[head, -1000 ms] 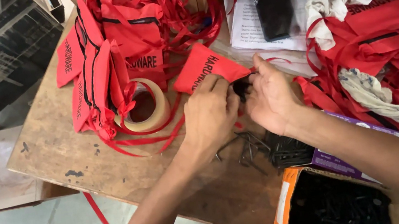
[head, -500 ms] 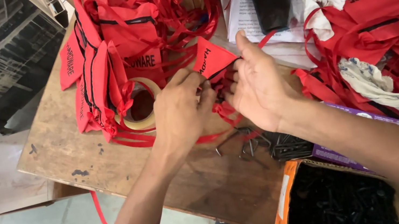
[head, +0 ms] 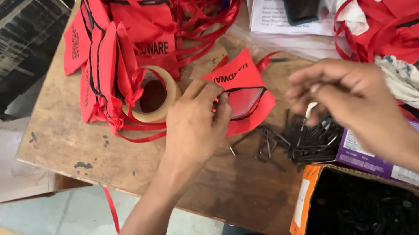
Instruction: Placing black plastic hardware components into red fabric pouches labeled hardware.
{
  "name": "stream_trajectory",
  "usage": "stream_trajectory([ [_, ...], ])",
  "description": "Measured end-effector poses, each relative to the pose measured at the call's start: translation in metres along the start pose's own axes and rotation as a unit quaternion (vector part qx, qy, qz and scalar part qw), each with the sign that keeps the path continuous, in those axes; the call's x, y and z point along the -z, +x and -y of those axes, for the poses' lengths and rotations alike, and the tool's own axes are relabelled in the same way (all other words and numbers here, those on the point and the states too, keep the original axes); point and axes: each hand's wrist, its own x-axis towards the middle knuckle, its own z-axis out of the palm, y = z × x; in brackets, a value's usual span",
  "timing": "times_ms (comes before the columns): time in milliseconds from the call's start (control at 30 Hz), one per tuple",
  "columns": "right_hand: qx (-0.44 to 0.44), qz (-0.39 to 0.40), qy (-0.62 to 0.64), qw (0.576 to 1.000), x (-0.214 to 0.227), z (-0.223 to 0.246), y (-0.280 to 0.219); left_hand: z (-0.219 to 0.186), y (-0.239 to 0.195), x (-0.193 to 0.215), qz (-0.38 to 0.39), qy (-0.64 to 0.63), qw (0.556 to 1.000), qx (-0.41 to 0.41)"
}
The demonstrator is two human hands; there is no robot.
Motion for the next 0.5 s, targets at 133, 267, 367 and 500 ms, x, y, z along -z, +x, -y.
stream_trajectory([
  [133,0.029,-0.029,-0.062,0.997,-0.004,0.000,-0.004,-0.001,-0.003,0.001,-0.004,-0.001,1.000,-0.004],
  [267,0.270,-0.009,-0.345,0.899,-0.026,0.014,0.007,-0.008,0.001,0.006,0.011,0.026,1.000,0.007],
  [367,0.339,0.024,-0.413,0.845,-0.031,-0.002,0.032,-0.012,0.005,0.005,-0.024,0.041,0.998,-0.044],
  [500,0.321,0.039,-0.363,0.874,-0.033,-0.006,0.057,-0.037,0.012,0.029,-0.134,0.029,0.971,-0.197],
])
